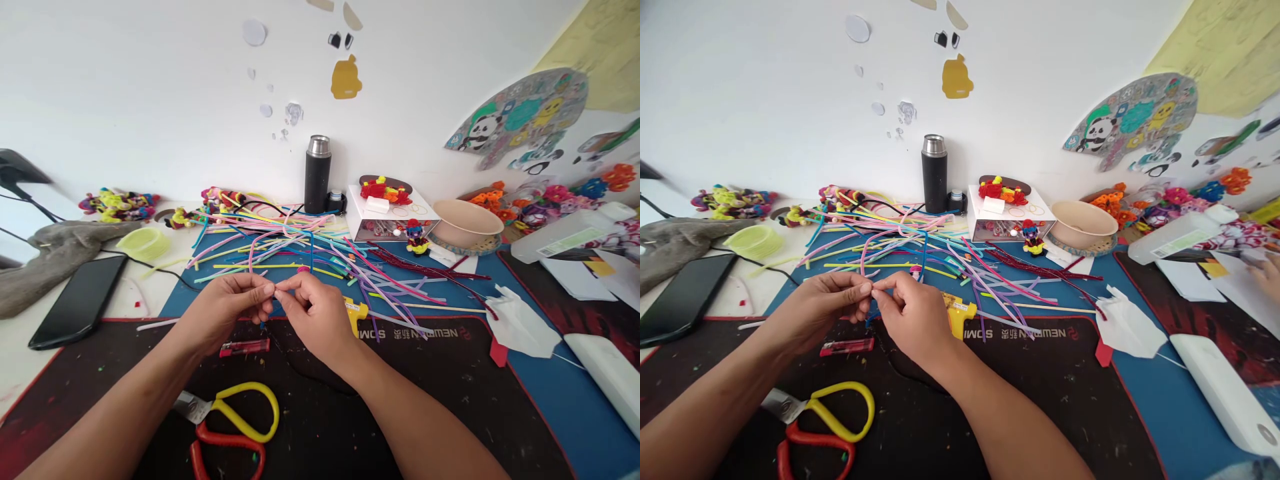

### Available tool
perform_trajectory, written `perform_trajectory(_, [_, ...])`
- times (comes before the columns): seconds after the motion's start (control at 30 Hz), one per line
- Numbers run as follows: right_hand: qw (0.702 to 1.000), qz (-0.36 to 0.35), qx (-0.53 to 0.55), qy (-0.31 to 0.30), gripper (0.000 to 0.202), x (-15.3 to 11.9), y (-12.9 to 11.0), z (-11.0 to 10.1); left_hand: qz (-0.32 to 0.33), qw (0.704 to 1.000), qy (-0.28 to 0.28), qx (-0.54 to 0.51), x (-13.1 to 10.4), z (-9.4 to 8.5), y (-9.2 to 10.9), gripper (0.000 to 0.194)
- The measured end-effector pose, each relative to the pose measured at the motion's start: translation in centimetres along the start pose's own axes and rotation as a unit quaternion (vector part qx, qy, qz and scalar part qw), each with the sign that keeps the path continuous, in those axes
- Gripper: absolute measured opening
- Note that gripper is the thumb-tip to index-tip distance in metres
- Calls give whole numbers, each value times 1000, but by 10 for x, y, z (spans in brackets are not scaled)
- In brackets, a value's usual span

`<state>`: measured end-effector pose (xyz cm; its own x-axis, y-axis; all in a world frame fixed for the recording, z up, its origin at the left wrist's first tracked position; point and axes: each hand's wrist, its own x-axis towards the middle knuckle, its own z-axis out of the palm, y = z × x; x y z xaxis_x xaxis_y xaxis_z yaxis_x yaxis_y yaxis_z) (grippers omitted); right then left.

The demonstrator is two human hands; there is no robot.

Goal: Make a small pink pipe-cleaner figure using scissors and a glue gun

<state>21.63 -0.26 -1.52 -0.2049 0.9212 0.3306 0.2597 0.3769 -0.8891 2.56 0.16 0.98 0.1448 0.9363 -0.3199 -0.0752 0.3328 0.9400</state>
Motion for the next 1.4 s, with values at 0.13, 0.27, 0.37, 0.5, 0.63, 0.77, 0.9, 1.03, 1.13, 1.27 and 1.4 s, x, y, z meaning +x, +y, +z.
perform_trajectory(0.13, [1000,1,3,-4,16,0,1,1,-1,1000,-6,-4,1,-1,-4,50])
perform_trajectory(0.27, [1000,7,14,-13,15,0,1,1,-6,1000,-13,-3,2,-3,-8,49])
perform_trajectory(0.37, [1000,3,18,-17,15,-1,2,0,-11,1000,-20,-10,2,-2,-8,49])
perform_trajectory(0.5, [1000,2,9,-15,15,0,4,1,-21,999,-15,-28,2,1,-6,52])
perform_trajectory(0.63, [1000,18,14,-20,15,2,3,1,-20,999,8,-32,1,6,-1,50])
perform_trajectory(0.77, [999,26,4,-25,17,4,1,-2,-12,999,10,-35,0,9,2,48])
perform_trajectory(0.9, [999,27,-14,-26,15,4,0,-3,-12,999,19,-49,0,10,0,49])
perform_trajectory(1.03, [999,28,-22,-27,18,2,-1,-2,-15,997,23,-66,3,7,-5,50])
perform_trajectory(1.13, [999,24,-13,-22,20,2,-1,-2,-15,998,12,-66,4,7,-6,48])
perform_trajectory(1.27, [999,30,-3,-15,20,3,-1,-2,-17,997,15,-70,3,8,-6,49])
perform_trajectory(1.4, [999,31,6,-5,19,4,0,-1,-14,998,13,-61,1,8,-4,49])
